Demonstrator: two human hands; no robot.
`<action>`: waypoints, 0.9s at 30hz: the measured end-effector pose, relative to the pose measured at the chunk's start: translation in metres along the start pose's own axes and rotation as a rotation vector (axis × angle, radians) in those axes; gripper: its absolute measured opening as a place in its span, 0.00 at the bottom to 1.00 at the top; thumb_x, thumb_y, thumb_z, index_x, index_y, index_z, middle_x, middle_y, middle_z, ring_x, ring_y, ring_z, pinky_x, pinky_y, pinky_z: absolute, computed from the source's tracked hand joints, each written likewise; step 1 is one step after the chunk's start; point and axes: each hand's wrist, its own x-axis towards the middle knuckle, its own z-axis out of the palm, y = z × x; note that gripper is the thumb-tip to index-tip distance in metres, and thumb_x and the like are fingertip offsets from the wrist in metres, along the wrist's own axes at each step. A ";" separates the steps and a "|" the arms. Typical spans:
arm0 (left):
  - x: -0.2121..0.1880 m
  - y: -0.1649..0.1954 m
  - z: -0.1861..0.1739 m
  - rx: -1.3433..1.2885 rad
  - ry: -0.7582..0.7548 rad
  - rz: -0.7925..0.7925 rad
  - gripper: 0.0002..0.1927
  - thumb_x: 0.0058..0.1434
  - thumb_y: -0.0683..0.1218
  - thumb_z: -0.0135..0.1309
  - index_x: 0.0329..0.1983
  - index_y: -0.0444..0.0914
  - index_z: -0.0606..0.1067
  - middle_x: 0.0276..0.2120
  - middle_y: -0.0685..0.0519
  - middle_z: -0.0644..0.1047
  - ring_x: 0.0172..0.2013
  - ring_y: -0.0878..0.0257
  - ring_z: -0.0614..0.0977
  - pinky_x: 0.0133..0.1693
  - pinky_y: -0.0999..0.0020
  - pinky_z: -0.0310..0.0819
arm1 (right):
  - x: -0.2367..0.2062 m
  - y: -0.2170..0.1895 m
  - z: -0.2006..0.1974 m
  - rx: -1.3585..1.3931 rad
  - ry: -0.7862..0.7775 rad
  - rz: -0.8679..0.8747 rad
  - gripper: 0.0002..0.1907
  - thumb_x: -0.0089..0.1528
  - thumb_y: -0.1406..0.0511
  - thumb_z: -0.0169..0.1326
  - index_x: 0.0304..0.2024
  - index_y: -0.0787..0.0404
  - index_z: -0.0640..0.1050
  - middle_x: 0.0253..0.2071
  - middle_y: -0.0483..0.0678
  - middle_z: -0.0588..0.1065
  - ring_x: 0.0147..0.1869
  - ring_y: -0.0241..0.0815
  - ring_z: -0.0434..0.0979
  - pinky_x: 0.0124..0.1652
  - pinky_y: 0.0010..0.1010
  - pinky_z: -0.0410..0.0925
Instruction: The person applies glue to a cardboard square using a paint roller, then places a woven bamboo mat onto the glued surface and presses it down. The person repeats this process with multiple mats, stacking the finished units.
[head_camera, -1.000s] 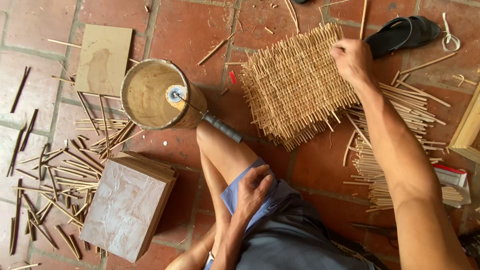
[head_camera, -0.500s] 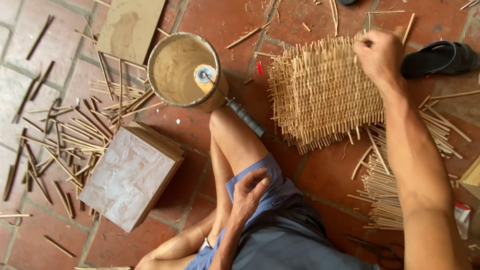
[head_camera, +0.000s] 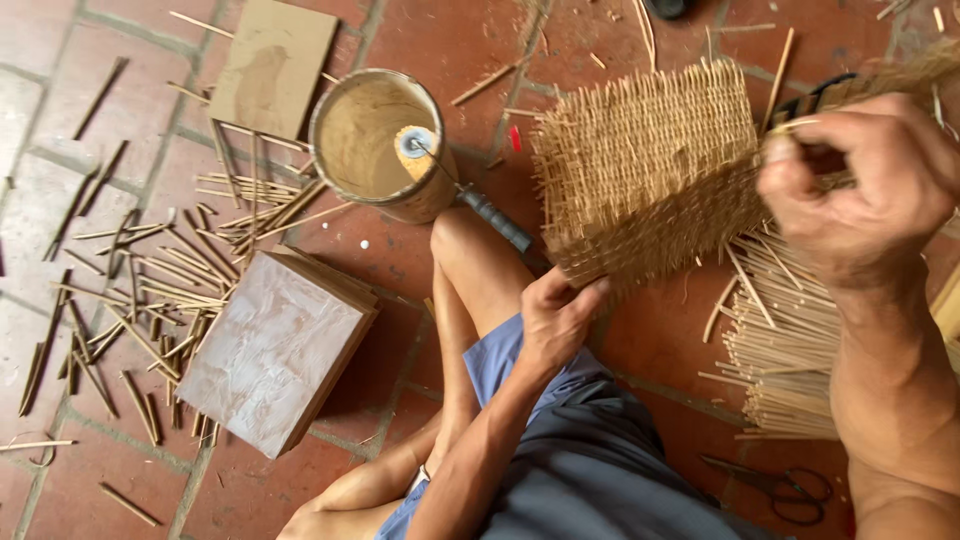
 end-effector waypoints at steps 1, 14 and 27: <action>-0.006 0.004 -0.007 -0.093 0.064 -0.070 0.12 0.72 0.37 0.62 0.54 0.24 0.77 0.38 0.43 0.80 0.37 0.57 0.74 0.43 0.61 0.71 | 0.014 -0.007 0.001 0.050 -0.010 0.005 0.06 0.74 0.71 0.54 0.44 0.70 0.74 0.35 0.52 0.72 0.32 0.40 0.74 0.30 0.26 0.68; -0.172 0.097 -0.208 -0.397 0.538 0.230 0.11 0.64 0.35 0.59 0.50 0.30 0.78 0.43 0.47 0.83 0.41 0.60 0.84 0.47 0.61 0.80 | 0.024 -0.141 0.158 1.564 -0.568 0.721 0.27 0.68 0.54 0.56 0.57 0.72 0.76 0.49 0.51 0.80 0.51 0.39 0.80 0.53 0.28 0.73; -0.275 0.046 -0.275 -0.479 0.985 0.131 0.12 0.59 0.34 0.60 0.46 0.29 0.78 0.39 0.47 0.83 0.36 0.61 0.84 0.42 0.64 0.82 | 0.024 -0.288 0.263 1.353 -1.099 0.891 0.12 0.60 0.75 0.61 0.47 0.72 0.80 0.37 0.48 0.80 0.36 0.32 0.78 0.38 0.23 0.73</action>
